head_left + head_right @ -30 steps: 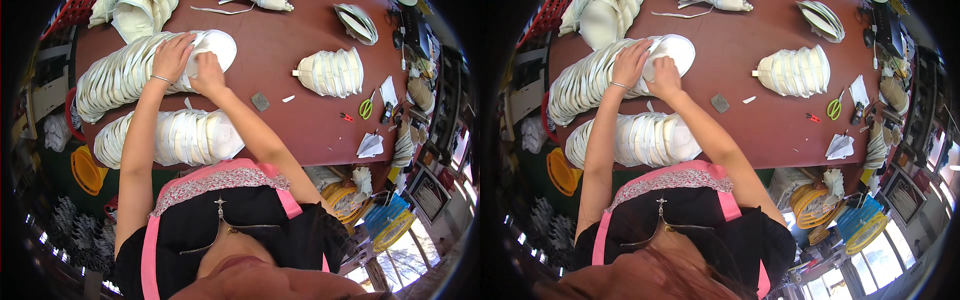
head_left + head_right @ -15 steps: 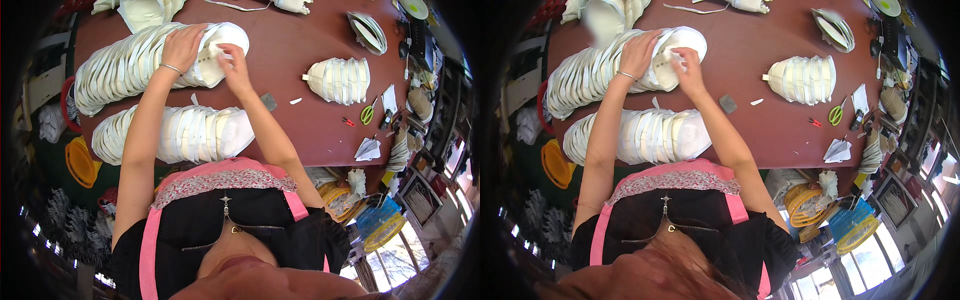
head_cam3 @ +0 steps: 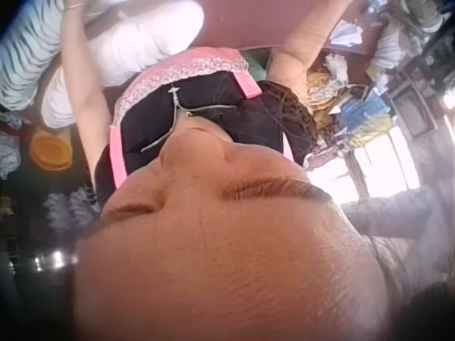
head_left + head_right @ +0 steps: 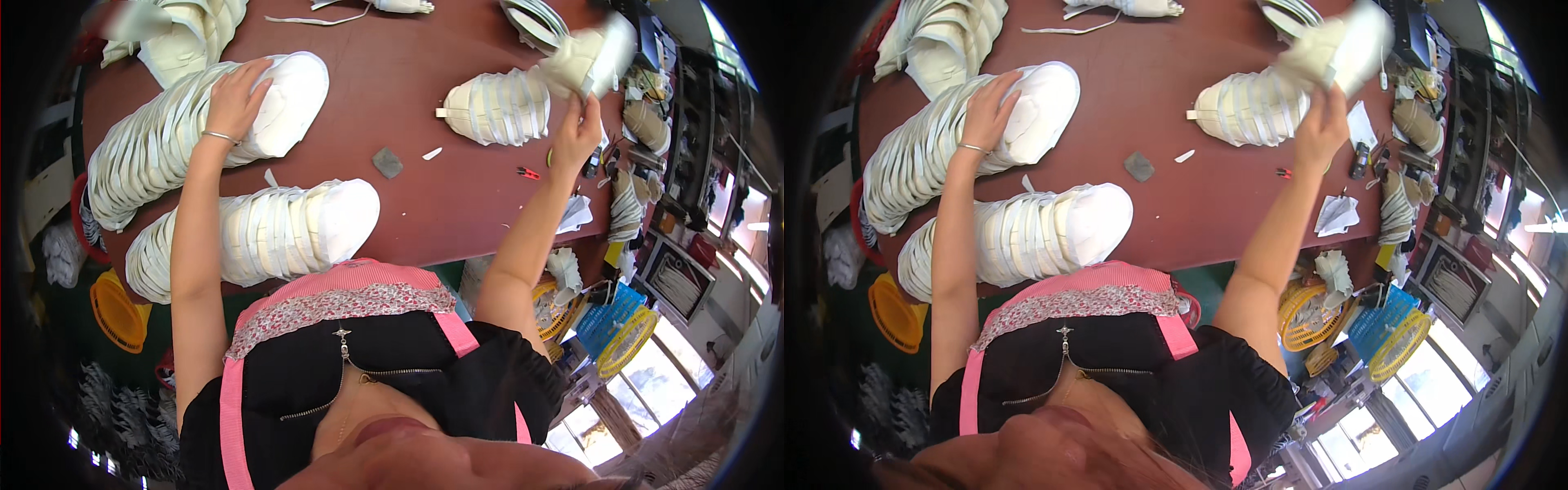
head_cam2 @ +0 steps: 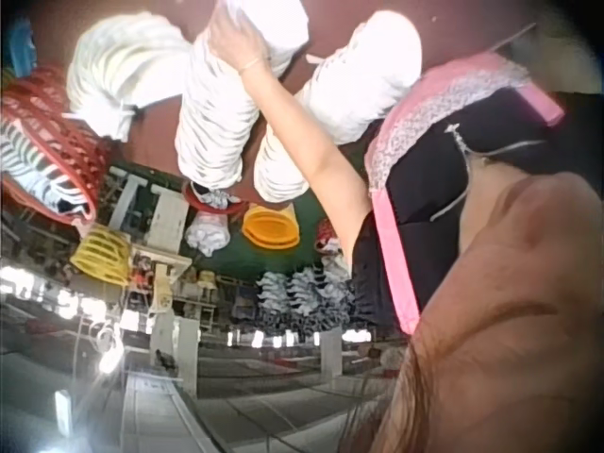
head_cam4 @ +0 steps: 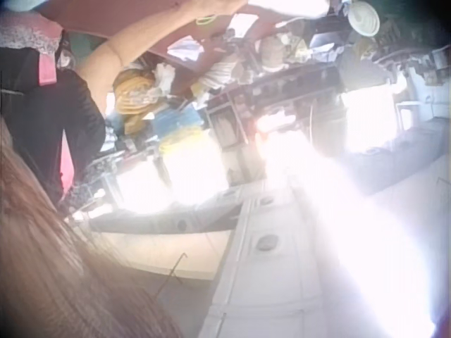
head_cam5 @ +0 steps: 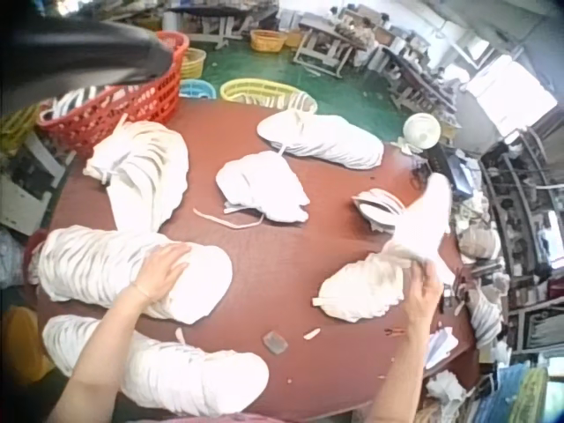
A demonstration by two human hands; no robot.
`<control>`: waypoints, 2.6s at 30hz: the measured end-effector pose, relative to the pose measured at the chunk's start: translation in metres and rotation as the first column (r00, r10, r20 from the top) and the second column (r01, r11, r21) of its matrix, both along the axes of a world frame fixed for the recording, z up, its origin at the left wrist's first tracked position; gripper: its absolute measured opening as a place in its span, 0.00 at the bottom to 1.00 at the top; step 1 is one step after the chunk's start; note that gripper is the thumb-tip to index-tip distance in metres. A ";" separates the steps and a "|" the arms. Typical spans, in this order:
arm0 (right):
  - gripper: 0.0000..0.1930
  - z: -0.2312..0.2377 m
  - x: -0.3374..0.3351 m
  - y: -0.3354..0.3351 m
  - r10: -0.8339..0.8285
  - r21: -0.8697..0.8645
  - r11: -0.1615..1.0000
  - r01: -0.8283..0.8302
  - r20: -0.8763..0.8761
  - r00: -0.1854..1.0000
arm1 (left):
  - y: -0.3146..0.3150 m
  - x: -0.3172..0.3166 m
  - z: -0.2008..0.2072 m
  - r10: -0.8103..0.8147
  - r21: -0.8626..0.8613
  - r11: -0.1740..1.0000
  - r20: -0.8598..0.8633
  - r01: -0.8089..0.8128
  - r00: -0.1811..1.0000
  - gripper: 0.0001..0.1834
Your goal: Counting and sorting shoe uppers into organized stacks and recording the counts on a notepad.
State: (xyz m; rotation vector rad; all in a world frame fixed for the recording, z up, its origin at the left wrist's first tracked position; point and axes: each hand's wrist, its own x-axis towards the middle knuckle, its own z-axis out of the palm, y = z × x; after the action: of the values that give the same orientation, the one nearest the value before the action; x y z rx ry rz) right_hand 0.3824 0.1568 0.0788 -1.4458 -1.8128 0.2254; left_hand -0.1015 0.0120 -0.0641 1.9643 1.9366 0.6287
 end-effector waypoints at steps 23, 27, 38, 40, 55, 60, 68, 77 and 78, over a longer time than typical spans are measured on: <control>0.21 -0.203 -0.321 -0.131 0.501 -0.444 0.630 -0.637 -0.394 0.770 | -0.016 -0.003 -0.005 0.192 -0.007 0.979 -0.287 -0.203 0.938 0.24; 0.10 -0.222 -0.289 -0.112 -0.338 -0.457 0.348 -0.818 -0.875 0.346 | -0.016 -0.003 -0.007 0.201 0.036 0.979 -0.307 -0.200 0.930 0.22; 0.11 -0.176 -0.301 -0.146 0.621 -0.174 0.635 -0.753 -0.464 0.632 | -0.006 0.000 -0.014 0.225 0.057 0.974 -0.275 -0.218 0.935 0.20; 0.09 -0.175 -0.281 -0.135 -0.062 -0.496 0.280 -0.822 -0.864 0.500 | -0.001 0.006 -0.012 0.200 0.032 0.979 -0.283 -0.199 0.938 0.19; 0.29 -0.108 0.195 0.106 -0.225 -0.539 0.822 0.185 -0.008 0.974 | 0.013 0.179 0.031 -0.162 -0.189 0.934 0.532 0.303 0.831 0.22; 0.27 -0.106 0.092 0.057 -0.123 -0.780 0.614 -0.122 -0.248 0.961 | 0.032 0.279 -0.020 0.722 -0.665 0.494 0.673 0.560 0.161 0.41; 0.21 -0.129 0.033 -0.007 -0.342 -0.582 0.803 -0.128 -0.626 0.700 | 0.068 0.297 -0.016 0.386 -0.479 0.858 0.840 0.185 0.382 0.46; 0.27 -0.126 -0.101 -0.048 -0.294 0.174 0.939 0.295 -0.037 0.955 | -0.002 0.103 0.038 -0.073 0.173 0.985 0.266 0.027 0.961 0.19; 0.19 -0.122 -0.149 -0.068 -0.100 -0.138 0.988 0.063 -0.282 0.954 | -0.013 0.072 0.043 0.006 0.169 0.985 0.168 -0.035 0.986 0.19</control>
State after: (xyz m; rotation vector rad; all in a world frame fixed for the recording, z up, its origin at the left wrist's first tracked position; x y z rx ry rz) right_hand 0.2330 0.0889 -0.0430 -1.4868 -1.5214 0.4924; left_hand -0.0296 -0.0010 -0.0206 1.9220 1.8576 0.9632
